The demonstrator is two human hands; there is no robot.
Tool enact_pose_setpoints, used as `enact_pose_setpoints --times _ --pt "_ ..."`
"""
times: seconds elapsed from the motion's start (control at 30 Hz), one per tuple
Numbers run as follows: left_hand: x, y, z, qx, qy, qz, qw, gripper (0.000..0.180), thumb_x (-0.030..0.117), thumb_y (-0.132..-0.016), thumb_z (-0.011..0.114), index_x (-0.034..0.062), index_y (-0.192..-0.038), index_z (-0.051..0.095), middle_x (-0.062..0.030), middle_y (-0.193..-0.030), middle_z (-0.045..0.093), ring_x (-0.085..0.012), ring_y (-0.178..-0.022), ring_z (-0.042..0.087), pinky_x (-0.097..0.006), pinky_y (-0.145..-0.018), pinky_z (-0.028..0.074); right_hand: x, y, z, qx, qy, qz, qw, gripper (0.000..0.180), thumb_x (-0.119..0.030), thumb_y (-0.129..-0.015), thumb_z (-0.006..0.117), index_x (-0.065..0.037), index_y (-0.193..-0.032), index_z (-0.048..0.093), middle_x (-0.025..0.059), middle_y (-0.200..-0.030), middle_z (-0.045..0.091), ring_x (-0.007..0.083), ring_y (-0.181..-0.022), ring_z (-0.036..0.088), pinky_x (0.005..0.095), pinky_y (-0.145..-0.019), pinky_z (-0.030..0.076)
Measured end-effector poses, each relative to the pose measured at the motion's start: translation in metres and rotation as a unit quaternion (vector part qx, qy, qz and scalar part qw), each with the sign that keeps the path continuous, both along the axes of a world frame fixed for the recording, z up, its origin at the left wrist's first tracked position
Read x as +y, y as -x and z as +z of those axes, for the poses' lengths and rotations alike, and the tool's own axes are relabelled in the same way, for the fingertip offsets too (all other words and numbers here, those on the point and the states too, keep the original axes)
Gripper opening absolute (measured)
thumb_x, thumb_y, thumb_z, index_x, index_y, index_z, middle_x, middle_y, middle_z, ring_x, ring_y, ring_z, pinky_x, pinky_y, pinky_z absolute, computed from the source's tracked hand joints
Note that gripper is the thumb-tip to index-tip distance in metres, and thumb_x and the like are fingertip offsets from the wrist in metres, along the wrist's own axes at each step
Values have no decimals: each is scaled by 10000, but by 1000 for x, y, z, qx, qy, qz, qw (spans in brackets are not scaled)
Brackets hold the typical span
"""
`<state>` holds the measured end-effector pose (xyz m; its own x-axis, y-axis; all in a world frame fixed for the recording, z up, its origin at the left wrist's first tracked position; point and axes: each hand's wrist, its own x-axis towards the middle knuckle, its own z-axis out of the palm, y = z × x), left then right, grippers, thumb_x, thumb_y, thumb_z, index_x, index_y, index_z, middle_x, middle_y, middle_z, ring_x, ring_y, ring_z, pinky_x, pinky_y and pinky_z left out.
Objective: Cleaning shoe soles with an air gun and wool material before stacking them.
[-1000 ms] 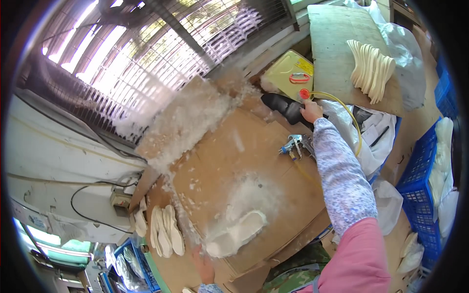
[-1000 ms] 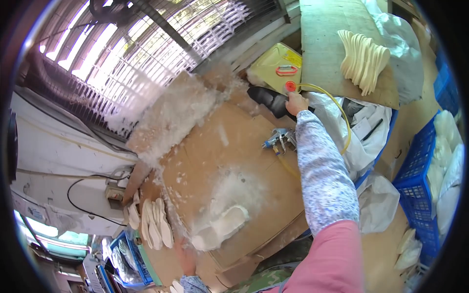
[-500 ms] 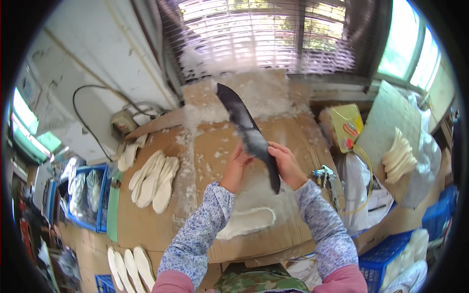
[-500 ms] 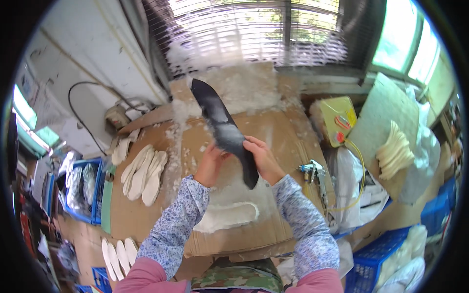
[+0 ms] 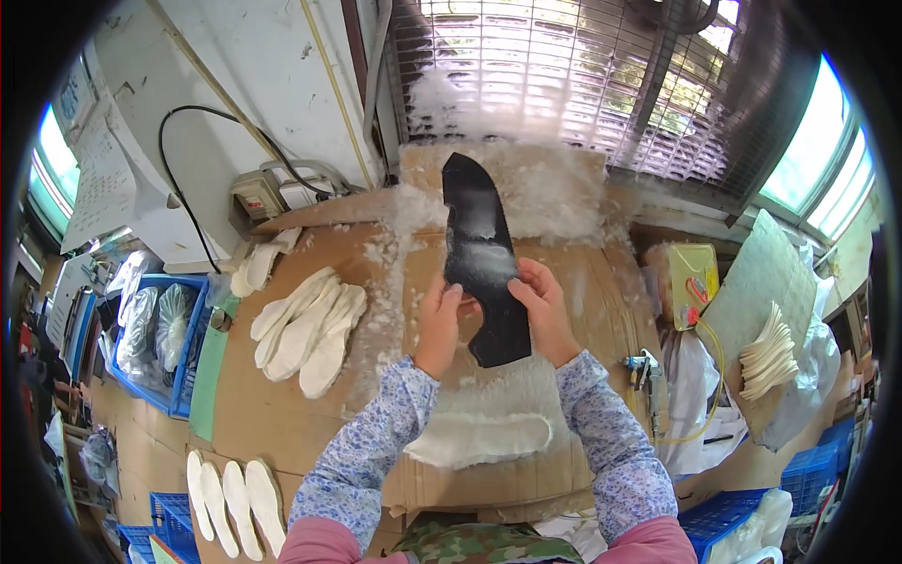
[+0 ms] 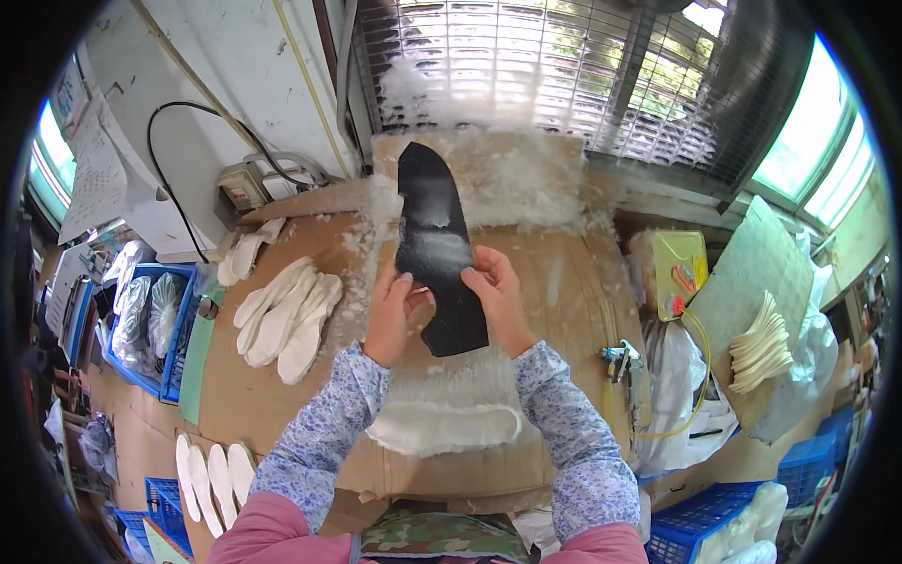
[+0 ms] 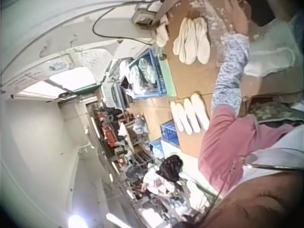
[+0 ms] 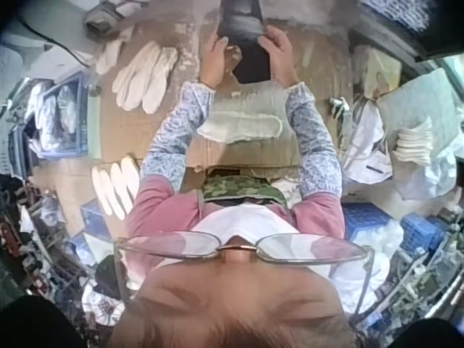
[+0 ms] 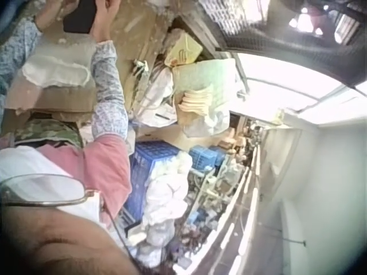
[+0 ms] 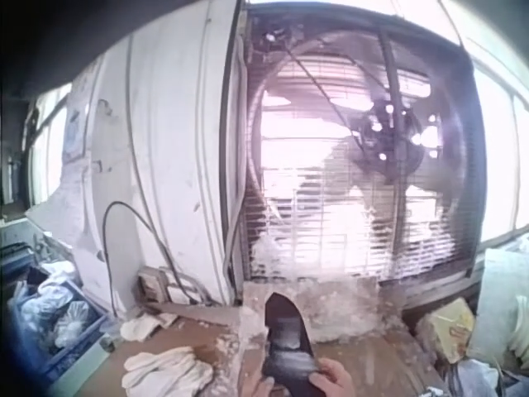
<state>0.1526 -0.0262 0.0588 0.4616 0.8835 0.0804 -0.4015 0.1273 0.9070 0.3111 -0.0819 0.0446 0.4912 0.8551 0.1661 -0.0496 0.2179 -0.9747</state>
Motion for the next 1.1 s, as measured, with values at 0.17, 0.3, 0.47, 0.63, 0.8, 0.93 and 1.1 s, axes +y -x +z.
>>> enact_pose_setpoints --times 0.17,0.3,0.47,0.63,0.8,0.93,1.1 --pt "27 -12 -5 42 30 -43 998 281 98 -939 412 35 -1184 534 -3 -894 549 -83 -772 531 -237 -713 476 12 -40 5 194 15 206 959 362 -237 -919 508 -3 -1191 559 48 -1074 626 123 -962 592 285 -832 476" --pt "51 -22 -10 -16 37 -77 996 266 83 -932 403 41 -1150 549 -4 -880 537 -74 -733 510 -199 -641 426 17 -46 32 186 22 276 943 393 -219 -894 430 -26 -1210 560 35 -1118 630 125 -1008 582 339 -907 441" --pt "53 -40 8 -65 128 -227 963 265 48 -919 428 6 -1165 515 -49 -928 593 -94 -753 575 -222 -663 491 30 -70 20 239 -48 315 917 436 -232 -896 497 -18 -1274 519 80 -1204 593 165 -1117 544 354 -956 413" --pt "60 -40 2 -90 209 -327 917 323 48 -916 468 -9 -1234 458 -76 -939 594 -111 -765 596 -208 -581 528 27 -61 31 142 -56 324 934 474 -209 -896 530 -19 -1326 476 107 -1278 547 190 -1187 505 351 -970 403" --pt "39 -54 2 -172 365 -366 839 244 197 -952 483 3 -1090 537 -52 -844 592 -110 -662 556 -220 -561 490 22 -65 38 118 -13 274 954 243 -139 -881 607 -30 -1097 603 14 -887 636 95 -763 573 276 -783 466" --pt "36 -58 -3 -211 321 -381 841 243 221 -958 481 16 -1068 552 -53 -865 583 -116 -703 546 -220 -589 470 21 -69 31 122 16 331 936 281 -101 -852 631 -45 -1126 598 35 -949 653 101 -802 603 283 -774 485" --pt "26 -52 -5 -138 315 -299 890 230 206 -962 493 13 -1078 541 -43 -913 555 -104 -724 514 -206 -628 455 13 -54 32 132 -39 303 943 326 -47 -834 620 -47 -1158 579 67 -949 668 122 -812 635 291 -763 511"
